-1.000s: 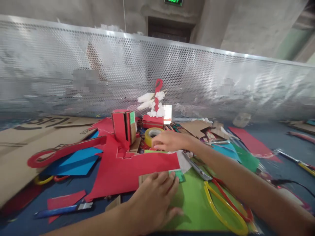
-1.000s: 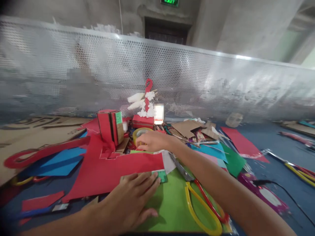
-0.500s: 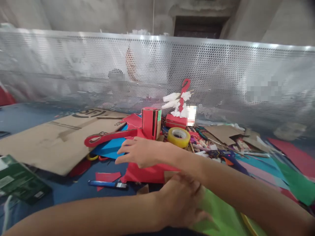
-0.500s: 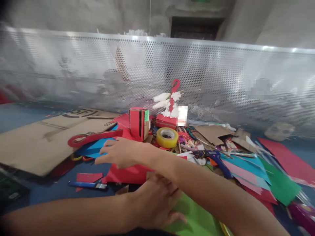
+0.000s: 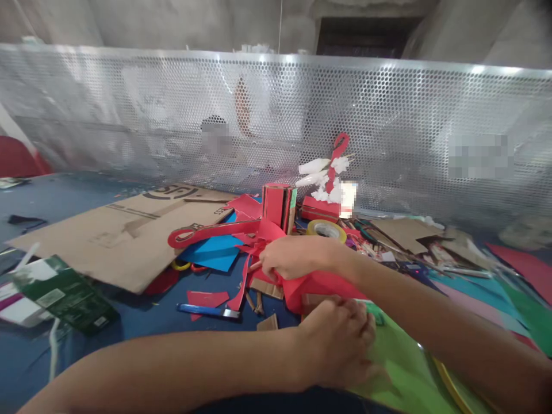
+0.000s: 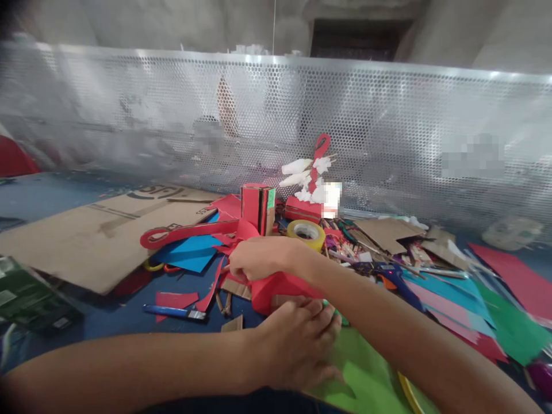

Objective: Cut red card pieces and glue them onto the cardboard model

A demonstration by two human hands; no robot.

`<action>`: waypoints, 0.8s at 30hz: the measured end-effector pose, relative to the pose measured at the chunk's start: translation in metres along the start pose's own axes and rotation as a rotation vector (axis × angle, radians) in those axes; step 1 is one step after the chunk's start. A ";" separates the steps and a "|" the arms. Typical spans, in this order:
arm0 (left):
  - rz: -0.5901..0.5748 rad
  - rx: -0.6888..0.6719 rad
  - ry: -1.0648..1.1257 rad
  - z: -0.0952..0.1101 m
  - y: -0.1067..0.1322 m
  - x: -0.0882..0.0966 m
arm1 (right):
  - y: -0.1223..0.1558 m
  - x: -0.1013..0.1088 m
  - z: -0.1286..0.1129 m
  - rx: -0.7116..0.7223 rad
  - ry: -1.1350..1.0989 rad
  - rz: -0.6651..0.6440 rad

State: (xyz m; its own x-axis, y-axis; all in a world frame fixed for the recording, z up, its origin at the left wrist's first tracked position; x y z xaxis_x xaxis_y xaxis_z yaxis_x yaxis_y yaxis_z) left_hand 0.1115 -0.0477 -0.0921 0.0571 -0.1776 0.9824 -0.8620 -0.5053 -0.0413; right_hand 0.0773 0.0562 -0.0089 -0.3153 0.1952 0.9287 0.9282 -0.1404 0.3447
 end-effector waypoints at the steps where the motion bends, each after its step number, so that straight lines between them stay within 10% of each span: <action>1: 0.004 0.008 -0.005 0.000 0.000 0.001 | -0.001 -0.001 0.000 -0.008 0.017 0.004; 8: -0.034 0.001 0.011 -0.001 0.001 0.009 | -0.022 -0.009 0.006 -0.180 0.163 0.143; 16: -0.011 -0.010 0.024 -0.003 0.001 0.010 | -0.049 -0.014 0.000 0.028 0.367 0.094; 24: 0.038 0.006 -0.001 -0.004 0.003 0.003 | 0.047 0.058 -0.005 0.306 -0.508 0.683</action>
State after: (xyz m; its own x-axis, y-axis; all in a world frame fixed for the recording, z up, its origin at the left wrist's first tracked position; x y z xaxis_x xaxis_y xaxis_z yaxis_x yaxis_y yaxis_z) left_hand 0.1070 -0.0460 -0.0890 0.0250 -0.1979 0.9799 -0.8603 -0.5035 -0.0797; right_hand 0.1016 0.0561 0.0623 0.3818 0.5794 0.7201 0.9160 -0.1331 -0.3786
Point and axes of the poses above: each hand's wrist, its own y-axis away from the middle knuckle, its own x-axis out of the back of the hand, z = x × y, the point moved 3 cm from there along -y, towards the middle knuckle, and after that the axes turned 10 degrees about -z, right-handed, at the moved point
